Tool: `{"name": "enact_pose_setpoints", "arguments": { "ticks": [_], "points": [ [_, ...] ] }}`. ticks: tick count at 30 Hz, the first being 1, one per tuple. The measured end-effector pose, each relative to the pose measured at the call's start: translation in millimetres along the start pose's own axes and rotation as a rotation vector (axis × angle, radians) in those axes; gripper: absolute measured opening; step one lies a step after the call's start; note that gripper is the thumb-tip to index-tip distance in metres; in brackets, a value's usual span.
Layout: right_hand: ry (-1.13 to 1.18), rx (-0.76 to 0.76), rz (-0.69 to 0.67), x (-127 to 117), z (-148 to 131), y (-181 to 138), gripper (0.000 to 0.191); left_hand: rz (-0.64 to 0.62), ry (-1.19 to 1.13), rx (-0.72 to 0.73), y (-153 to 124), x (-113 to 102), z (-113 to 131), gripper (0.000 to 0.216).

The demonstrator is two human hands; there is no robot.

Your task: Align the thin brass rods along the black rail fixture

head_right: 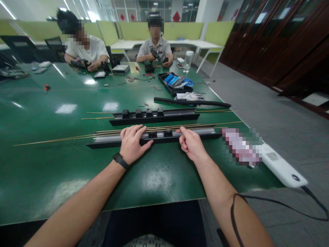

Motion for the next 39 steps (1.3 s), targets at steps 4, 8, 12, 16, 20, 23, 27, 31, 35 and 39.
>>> {"name": "enact_pose_setpoints", "arguments": {
  "ticks": [4,8,12,16,20,23,27,31,35,39],
  "points": [
    [0.024,0.005,0.031,-0.9,-1.8,0.1,0.032,-0.009,-0.005,-0.01,-0.4,-0.4,0.3,0.051],
    [-0.01,0.005,0.004,0.7,-3.4,-1.3,0.035,-0.012,0.002,-0.008,-0.2,-0.3,0.5,0.051],
    [0.013,0.013,0.02,-0.2,-2.6,-1.3,0.034,-0.01,0.009,0.0,0.0,0.7,-0.6,0.052],
    [0.016,0.005,0.017,-1.2,-2.2,-1.3,0.034,-0.008,0.007,-0.002,-0.4,1.1,-1.4,0.051],
    [0.006,0.015,-0.011,-1.1,-1.8,-0.4,0.033,-0.005,0.005,-0.008,-0.3,0.1,-0.4,0.051],
    [0.025,0.02,0.019,-3.0,-0.2,1.8,0.03,-0.008,0.005,-0.008,-0.1,-0.6,0.4,0.051],
    [0.035,0.006,0.053,-4.4,1.1,2.8,0.029,-0.008,-0.001,-0.009,-0.3,-0.6,0.6,0.051],
    [-0.006,0.004,0.002,-1.6,0.6,1.1,0.033,-0.01,0.001,-0.013,-0.2,-0.2,0.6,0.051],
    [0.021,0.009,0.032,-2.6,2.1,2.7,0.032,-0.006,0.007,-0.008,-0.2,0.0,0.7,0.051],
    [0.035,0.003,0.039,-3.4,2.0,2.6,0.031,-0.006,0.001,-0.009,-0.5,-0.2,0.7,0.051]
  ]
}}
Point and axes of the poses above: each hand's wrist, its own y-axis towards the middle knuckle, its own x-axis out of the palm, z = x × y, the point moved 1 cm from there along y, towards the middle knuckle, and after that the axes turned 14 degrees about -y, right-handed, at the moved point
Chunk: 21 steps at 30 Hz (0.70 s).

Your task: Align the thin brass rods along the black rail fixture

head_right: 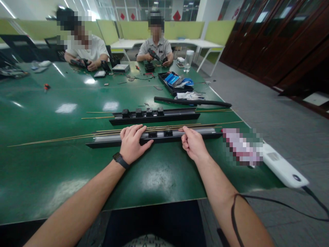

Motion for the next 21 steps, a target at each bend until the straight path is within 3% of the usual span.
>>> {"name": "enact_pose_setpoints", "arguments": {
  "ticks": [4,10,16,21],
  "points": [
    [-0.022,0.012,-0.034,1.8,-2.4,-2.2,0.032,-0.007,0.0,-0.009,0.3,-0.5,0.1,0.05],
    [0.003,0.001,0.03,-0.2,-1.8,0.1,0.029,-0.005,-0.011,-0.011,0.2,-0.1,-0.4,0.051],
    [-0.025,0.012,-0.052,3.9,-4.5,-4.6,0.034,-0.001,-0.008,-0.001,-0.3,0.0,-0.5,0.05],
    [0.008,0.012,0.018,-0.2,-2.8,0.1,0.03,-0.008,0.001,-0.007,0.4,-0.3,0.3,0.05]
  ]
}}
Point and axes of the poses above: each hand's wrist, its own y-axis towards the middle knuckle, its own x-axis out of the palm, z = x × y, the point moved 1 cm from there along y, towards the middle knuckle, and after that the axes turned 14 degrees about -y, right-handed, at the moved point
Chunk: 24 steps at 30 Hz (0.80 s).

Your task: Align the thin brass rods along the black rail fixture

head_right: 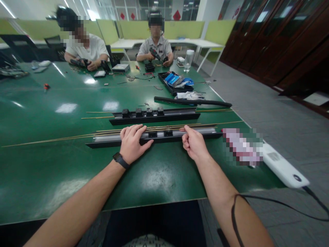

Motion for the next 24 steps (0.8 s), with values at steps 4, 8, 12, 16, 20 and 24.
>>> {"name": "enact_pose_setpoints", "arguments": {
  "ticks": [4,8,12,16,20,24],
  "points": [
    [-0.013,-0.008,-0.005,-0.5,1.1,-0.2,0.03,0.014,0.004,0.011,0.2,0.1,-0.3,0.05],
    [-0.046,-0.008,-0.052,2.8,0.5,-3.6,0.034,0.015,0.011,0.019,-0.1,0.3,-0.9,0.051],
    [-0.027,-0.001,-0.028,1.9,1.5,-1.7,0.033,0.008,0.013,0.014,-0.6,1.0,-1.8,0.051],
    [-0.003,-0.003,-0.008,-0.7,2.7,0.6,0.028,0.016,0.003,0.017,-0.8,1.8,-2.5,0.052],
    [-0.002,-0.004,-0.009,-0.5,1.9,-0.5,0.025,0.028,-0.006,0.02,-1.1,2.1,-2.5,0.052],
    [-0.004,-0.005,-0.006,0.7,0.7,-1.1,0.024,0.024,0.0,0.02,-1.0,1.5,-1.7,0.051]
  ]
}}
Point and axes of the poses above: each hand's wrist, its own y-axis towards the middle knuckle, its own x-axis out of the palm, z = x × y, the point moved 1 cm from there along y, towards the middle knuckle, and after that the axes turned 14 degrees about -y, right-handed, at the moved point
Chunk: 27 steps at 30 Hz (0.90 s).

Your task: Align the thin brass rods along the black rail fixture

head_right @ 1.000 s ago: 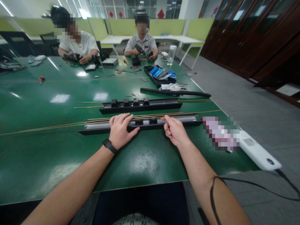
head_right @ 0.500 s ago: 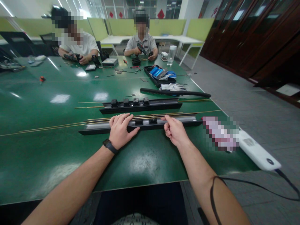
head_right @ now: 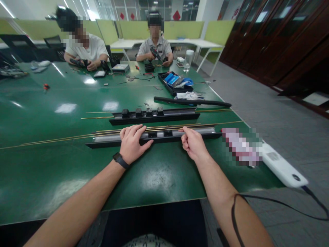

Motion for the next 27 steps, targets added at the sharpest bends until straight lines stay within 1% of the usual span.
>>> {"name": "enact_pose_setpoints", "arguments": {
  "ticks": [9,27],
  "points": [
    [0.001,0.012,0.02,-0.4,0.0,0.9,0.02,-0.003,0.007,-0.005,1.2,-2.4,2.2,0.05],
    [-0.014,0.012,0.035,-0.3,0.1,-1.0,0.02,-0.014,0.013,-0.022,0.5,-3.8,4.5,0.048]
  ]
}}
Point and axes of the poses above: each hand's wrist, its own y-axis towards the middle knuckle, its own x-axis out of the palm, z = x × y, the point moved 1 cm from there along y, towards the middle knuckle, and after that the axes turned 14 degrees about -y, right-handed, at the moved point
